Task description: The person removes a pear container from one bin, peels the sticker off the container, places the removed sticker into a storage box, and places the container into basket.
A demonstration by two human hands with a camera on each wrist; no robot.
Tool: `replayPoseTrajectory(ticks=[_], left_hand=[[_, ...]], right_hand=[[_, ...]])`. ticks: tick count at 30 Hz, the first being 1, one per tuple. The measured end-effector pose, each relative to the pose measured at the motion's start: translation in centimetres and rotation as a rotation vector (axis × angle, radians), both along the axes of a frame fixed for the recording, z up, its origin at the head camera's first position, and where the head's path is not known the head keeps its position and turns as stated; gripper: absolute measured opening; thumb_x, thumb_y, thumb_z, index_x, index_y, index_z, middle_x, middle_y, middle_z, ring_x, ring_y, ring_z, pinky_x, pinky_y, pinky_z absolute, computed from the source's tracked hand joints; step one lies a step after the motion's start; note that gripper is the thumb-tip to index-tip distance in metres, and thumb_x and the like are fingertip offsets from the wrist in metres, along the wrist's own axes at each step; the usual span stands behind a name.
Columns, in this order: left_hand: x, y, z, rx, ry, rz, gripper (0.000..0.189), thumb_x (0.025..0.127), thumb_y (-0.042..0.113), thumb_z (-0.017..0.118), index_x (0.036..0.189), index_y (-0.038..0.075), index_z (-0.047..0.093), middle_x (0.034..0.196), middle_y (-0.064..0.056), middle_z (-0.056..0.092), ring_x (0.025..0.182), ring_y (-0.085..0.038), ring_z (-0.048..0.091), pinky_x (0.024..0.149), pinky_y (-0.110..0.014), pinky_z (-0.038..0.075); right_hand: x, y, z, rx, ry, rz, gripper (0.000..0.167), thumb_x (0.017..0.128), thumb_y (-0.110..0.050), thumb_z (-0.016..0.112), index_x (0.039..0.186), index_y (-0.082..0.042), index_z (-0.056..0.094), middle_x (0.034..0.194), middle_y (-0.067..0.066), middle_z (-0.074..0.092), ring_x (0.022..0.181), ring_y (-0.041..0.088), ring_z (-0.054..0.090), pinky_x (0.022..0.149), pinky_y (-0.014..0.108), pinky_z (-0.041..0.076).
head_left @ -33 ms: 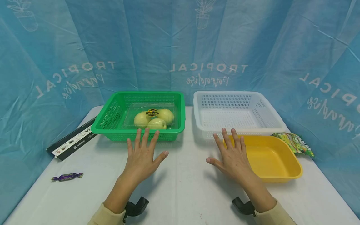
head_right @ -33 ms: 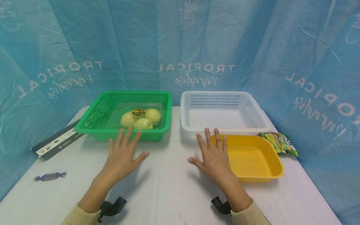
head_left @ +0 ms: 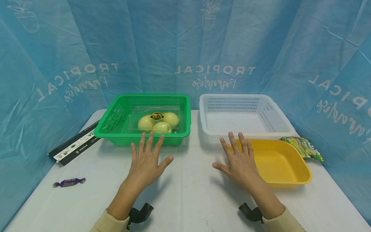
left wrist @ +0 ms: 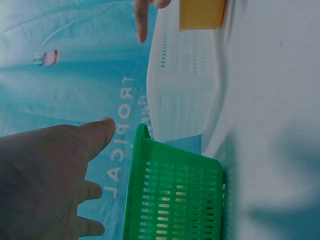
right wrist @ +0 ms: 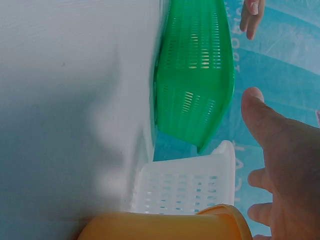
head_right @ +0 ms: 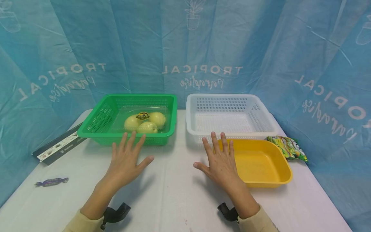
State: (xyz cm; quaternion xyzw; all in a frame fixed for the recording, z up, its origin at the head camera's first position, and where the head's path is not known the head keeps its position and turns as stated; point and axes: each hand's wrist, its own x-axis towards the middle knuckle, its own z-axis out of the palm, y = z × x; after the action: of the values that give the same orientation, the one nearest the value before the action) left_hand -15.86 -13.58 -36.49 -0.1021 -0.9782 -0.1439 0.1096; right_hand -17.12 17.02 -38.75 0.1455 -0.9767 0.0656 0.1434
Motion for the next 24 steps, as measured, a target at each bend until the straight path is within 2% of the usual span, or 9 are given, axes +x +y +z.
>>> replayPoseTrajectory(ticks=[14, 24], left_hand=[[-0.01, -0.11, -0.06, 0.003, 0.008, 0.008, 0.078, 0.089, 0.059, 0.05, 0.151, 0.019, 0.024, 0.159, -0.018, 0.01, 0.145, -0.043, 0.001, 0.107, -0.072, 0.002], [-0.25, -0.08, 0.15, -0.003, 0.008, 0.007, 0.078, 0.089, 0.06, 0.048, 0.151, 0.02, 0.024, 0.158, -0.018, 0.012, 0.146, -0.042, 0.001, 0.107, -0.073, 0.002]], right_hand=[[-0.16, -0.13, 0.06, -0.012, 0.013, 0.019, 0.089, 0.079, -0.065, 0.058, 0.149, -0.019, 0.029, 0.158, 0.014, 0.016, 0.146, 0.041, 0.002, 0.114, 0.064, 0.005], [-0.14, -0.03, 0.19, -0.011, -0.008, 0.014, 0.089, 0.08, -0.067, 0.056, 0.15, -0.02, 0.027, 0.159, 0.014, 0.013, 0.146, 0.04, 0.0, 0.114, 0.064, 0.004]])
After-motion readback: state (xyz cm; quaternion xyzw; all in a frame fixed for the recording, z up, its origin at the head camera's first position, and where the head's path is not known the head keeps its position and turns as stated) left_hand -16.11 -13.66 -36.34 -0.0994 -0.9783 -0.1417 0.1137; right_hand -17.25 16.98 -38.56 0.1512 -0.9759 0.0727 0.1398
